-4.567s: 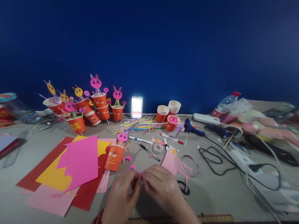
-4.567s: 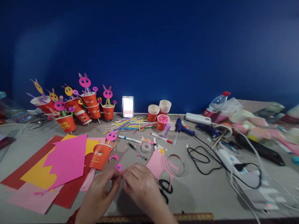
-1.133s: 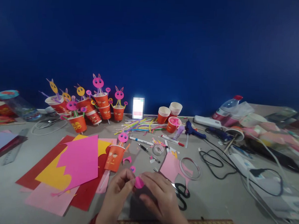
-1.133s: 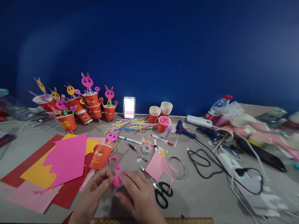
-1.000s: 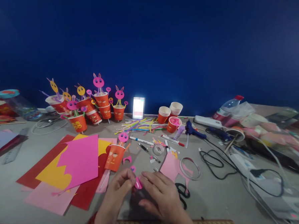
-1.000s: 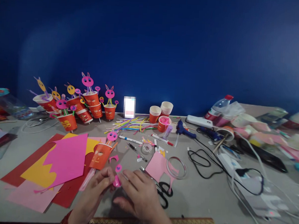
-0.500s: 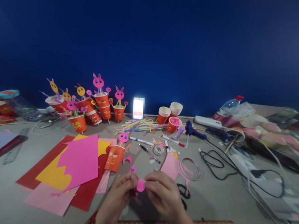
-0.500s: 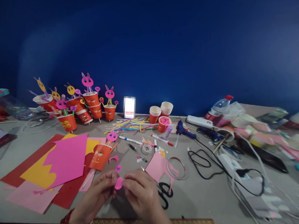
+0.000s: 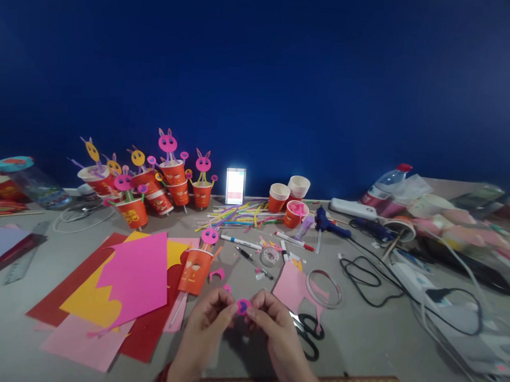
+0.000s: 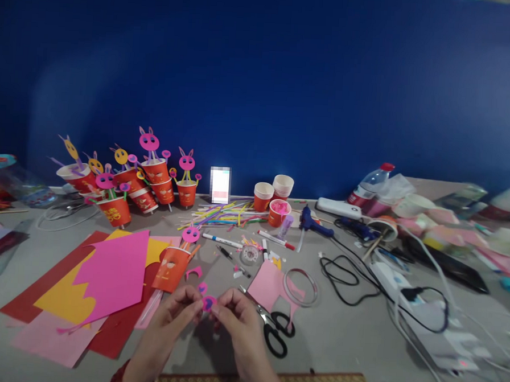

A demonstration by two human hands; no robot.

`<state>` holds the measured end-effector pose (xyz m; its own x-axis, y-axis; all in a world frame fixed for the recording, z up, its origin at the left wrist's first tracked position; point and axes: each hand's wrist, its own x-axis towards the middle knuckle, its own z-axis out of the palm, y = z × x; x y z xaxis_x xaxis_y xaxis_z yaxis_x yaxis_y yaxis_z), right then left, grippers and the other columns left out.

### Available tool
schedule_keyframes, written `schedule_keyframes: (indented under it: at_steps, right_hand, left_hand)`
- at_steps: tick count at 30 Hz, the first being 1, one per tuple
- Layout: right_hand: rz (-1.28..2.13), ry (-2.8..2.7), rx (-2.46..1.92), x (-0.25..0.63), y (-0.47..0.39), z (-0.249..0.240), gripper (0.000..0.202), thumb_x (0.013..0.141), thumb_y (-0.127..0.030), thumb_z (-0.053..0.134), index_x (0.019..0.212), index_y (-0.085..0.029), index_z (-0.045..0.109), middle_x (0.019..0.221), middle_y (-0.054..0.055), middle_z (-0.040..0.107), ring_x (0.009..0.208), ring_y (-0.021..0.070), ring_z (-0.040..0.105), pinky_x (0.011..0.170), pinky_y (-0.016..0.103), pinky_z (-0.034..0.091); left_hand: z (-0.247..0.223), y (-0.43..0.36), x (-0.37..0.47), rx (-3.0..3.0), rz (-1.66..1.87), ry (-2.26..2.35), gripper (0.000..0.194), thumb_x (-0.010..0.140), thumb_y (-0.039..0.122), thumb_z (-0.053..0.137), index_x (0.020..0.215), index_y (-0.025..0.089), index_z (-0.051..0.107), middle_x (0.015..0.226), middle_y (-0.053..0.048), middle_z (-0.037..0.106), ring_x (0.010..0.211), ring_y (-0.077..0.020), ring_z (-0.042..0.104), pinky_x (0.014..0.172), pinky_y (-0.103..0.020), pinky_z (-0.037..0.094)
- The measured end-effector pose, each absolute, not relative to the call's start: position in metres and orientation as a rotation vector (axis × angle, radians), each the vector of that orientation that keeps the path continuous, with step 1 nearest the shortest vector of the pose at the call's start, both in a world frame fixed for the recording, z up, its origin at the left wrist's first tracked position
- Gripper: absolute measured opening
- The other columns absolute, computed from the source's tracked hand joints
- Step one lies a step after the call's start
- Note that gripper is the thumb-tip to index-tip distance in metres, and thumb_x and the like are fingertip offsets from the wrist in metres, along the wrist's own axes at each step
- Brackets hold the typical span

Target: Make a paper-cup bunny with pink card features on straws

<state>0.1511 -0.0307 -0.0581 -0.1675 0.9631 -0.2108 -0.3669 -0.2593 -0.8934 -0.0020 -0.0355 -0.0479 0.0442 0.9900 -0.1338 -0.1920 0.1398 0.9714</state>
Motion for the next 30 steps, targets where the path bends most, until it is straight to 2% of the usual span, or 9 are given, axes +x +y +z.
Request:
schedule_keyframes:
  at_steps: [3,7,11,15,17,19,22,25,30]
  right_hand:
    - [1.625,-0.997,-1.038,0.155,-0.031,-0.057,0.038,0.073,-0.048,0.081,0.070,-0.018,0.058,0.060,-0.004,0.055,0.054,0.0105,0.048,0.053,0.021,0.038]
    - [1.336,-1.329,-1.065,0.161,-0.025,-0.045,0.027,0.081,-0.043,0.074,0.081,-0.019,0.061,0.067,-0.003,0.056,0.060,0.0129,0.050,0.056,0.023,0.040]
    - [1.175,-1.619,-1.129,0.165,-0.017,-0.032,0.020,0.083,-0.032,0.069,0.071,-0.019,0.061,0.068,-0.001,0.058,0.064,0.0152,0.053,0.060,0.026,0.040]
    - [1.233,-1.618,-1.194,0.166,-0.013,-0.034,0.022,0.080,-0.034,0.069,0.068,-0.019,0.059,0.062,-0.002,0.056,0.059,0.0138,0.048,0.055,0.025,0.034]
    - [1.318,-1.531,-1.181,0.165,-0.011,-0.040,0.027,0.079,-0.039,0.071,0.068,-0.019,0.058,0.060,-0.003,0.053,0.056,0.0125,0.045,0.054,0.024,0.033]
    - [1.427,-1.402,-1.137,0.162,-0.009,-0.046,0.034,0.077,-0.048,0.073,0.068,-0.019,0.057,0.059,-0.005,0.050,0.054,0.0116,0.043,0.052,0.023,0.035]
    - [1.528,-1.222,-1.055,0.157,-0.005,-0.052,0.042,0.075,-0.057,0.074,0.071,-0.019,0.057,0.062,-0.004,0.053,0.055,0.0118,0.047,0.051,0.023,0.040]
    - [1.528,-1.129,-1.014,0.154,-0.003,-0.055,0.043,0.075,-0.057,0.076,0.072,-0.018,0.059,0.065,-0.003,0.056,0.055,0.0110,0.049,0.052,0.023,0.042]
    - [1.505,-1.035,-0.979,0.155,0.000,-0.049,0.039,0.079,-0.053,0.076,0.074,-0.019,0.059,0.066,-0.004,0.056,0.055,0.0108,0.050,0.056,0.023,0.041]
  left_hand:
    - [-0.039,-0.032,-0.006,1.043,1.126,1.134,0.032,0.079,0.046,0.073,0.070,0.018,0.060,0.066,0.002,0.054,0.063,-0.0133,0.049,0.060,-0.023,0.041]
    - [-0.027,-0.029,-0.014,1.307,1.011,1.198,0.020,0.082,0.032,0.068,0.069,0.018,0.061,0.066,0.001,0.055,0.065,-0.0148,0.050,0.061,-0.023,0.040]
    - [-0.019,-0.029,-0.023,1.575,0.948,1.261,0.015,0.083,0.024,0.065,0.069,0.020,0.062,0.068,0.000,0.060,0.067,-0.0167,0.055,0.063,-0.024,0.042]
    - [-0.017,-0.018,-0.047,1.734,1.050,1.404,0.010,0.087,0.030,0.062,0.084,0.022,0.065,0.086,-0.005,0.068,0.083,-0.0223,0.063,0.078,-0.028,0.047]
    - [-0.018,-0.006,-0.064,1.816,1.179,1.643,0.024,0.087,0.038,0.062,0.103,0.021,0.065,0.105,-0.011,0.068,0.100,-0.0278,0.063,0.091,-0.034,0.045]
    - [-0.023,0.008,-0.079,1.859,1.122,1.909,0.052,0.085,0.048,0.061,0.125,0.017,0.055,0.121,-0.017,0.064,0.112,-0.0337,0.060,0.096,-0.041,0.043]
    - [-0.034,0.023,-0.089,1.794,0.697,2.041,0.077,0.086,0.057,0.054,0.145,0.011,0.035,0.112,-0.020,0.069,0.101,-0.0383,0.067,0.081,-0.042,0.048]
    - [-0.044,0.027,-0.086,1.690,0.644,1.966,0.078,0.086,0.056,0.053,0.146,0.011,0.034,0.114,-0.021,0.070,0.104,-0.0397,0.068,0.080,-0.042,0.048]
    - [-0.043,0.014,-0.074,1.452,1.174,1.749,0.075,0.079,0.053,0.066,0.140,0.017,0.041,0.136,-0.018,0.059,0.123,-0.0338,0.059,0.098,-0.042,0.045]
